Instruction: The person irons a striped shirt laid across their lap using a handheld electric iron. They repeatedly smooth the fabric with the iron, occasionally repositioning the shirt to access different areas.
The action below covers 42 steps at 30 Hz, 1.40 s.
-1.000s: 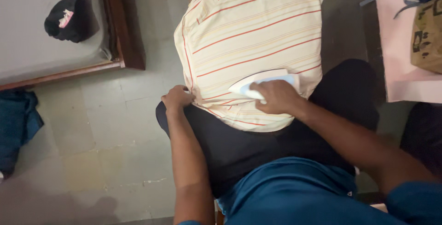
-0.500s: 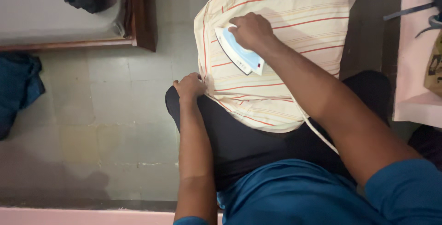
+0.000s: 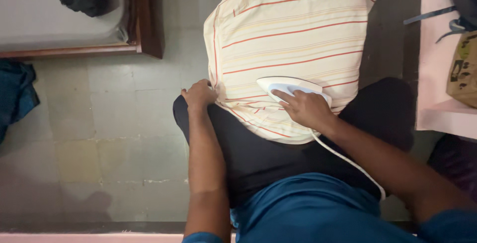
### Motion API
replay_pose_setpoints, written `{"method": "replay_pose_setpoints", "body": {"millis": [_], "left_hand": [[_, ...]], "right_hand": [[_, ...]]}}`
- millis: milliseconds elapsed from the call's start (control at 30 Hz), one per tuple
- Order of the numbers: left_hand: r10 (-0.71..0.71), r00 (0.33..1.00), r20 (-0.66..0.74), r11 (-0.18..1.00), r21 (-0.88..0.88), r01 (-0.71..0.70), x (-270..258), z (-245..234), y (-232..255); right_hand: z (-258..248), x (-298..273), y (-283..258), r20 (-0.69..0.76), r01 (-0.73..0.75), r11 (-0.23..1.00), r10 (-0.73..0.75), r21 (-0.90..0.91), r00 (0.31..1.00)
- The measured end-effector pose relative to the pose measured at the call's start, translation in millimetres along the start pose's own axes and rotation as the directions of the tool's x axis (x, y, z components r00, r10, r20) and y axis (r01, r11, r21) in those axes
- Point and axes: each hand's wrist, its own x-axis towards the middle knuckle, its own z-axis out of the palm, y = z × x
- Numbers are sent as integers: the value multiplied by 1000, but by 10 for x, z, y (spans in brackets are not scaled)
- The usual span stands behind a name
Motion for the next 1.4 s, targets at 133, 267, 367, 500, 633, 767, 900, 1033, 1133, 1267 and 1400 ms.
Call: {"method": "replay_pose_setpoints", "body": {"millis": [133, 267, 367, 500, 633, 767, 900, 1033, 1133, 1267, 1400], "left_hand": [[-4, 1000, -5, 1000, 10, 4, 9, -21, 18], [-1, 998, -56, 999, 34, 3, -103, 10, 25], [-13, 988, -157, 1000, 5, 14, -239, 1, 121], [176, 890, -420, 967, -97, -237, -389, 27, 248], [403, 735, -545, 850, -74, -522, -507, 101, 544], [534, 727, -433, 806, 1, -592, -573, 100, 989], [553, 805, -215, 829, 45, -557, -618, 82, 1209], [561, 800, -212, 825, 61, -562, -608, 74, 1194], [549, 807, -218, 832, 51, -553, -601, 121, 1158], [541, 812, -220, 835, 22, -550, -555, 142, 1171], [544, 795, -269, 827, 15, -561, -551, 162, 1133]], "right_hand": [[42, 276, 226, -122, -73, 997, 69, -32, 990], [-229, 1110, 688, -185, -239, 968, 249, 76, 951], [-508, 1523, 873, -187, -336, 914, 380, 226, 906], [-564, 1508, 907, -182, -316, 902, 377, 293, 908], [-489, 1019, 863, -67, -325, 908, 354, 264, 933], [-419, 198, 620, 130, -376, 700, 379, 607, 916], [-363, -55, 476, 81, -402, 650, 465, 645, 881], [-368, 351, 672, 37, -412, 685, 491, 601, 870], [-468, 874, 943, -1, -393, 672, 505, 627, 863], [-736, 1495, 1302, -99, -338, 713, 495, 614, 863], [-784, 1609, 1404, -84, -347, 667, 524, 659, 848]]}}
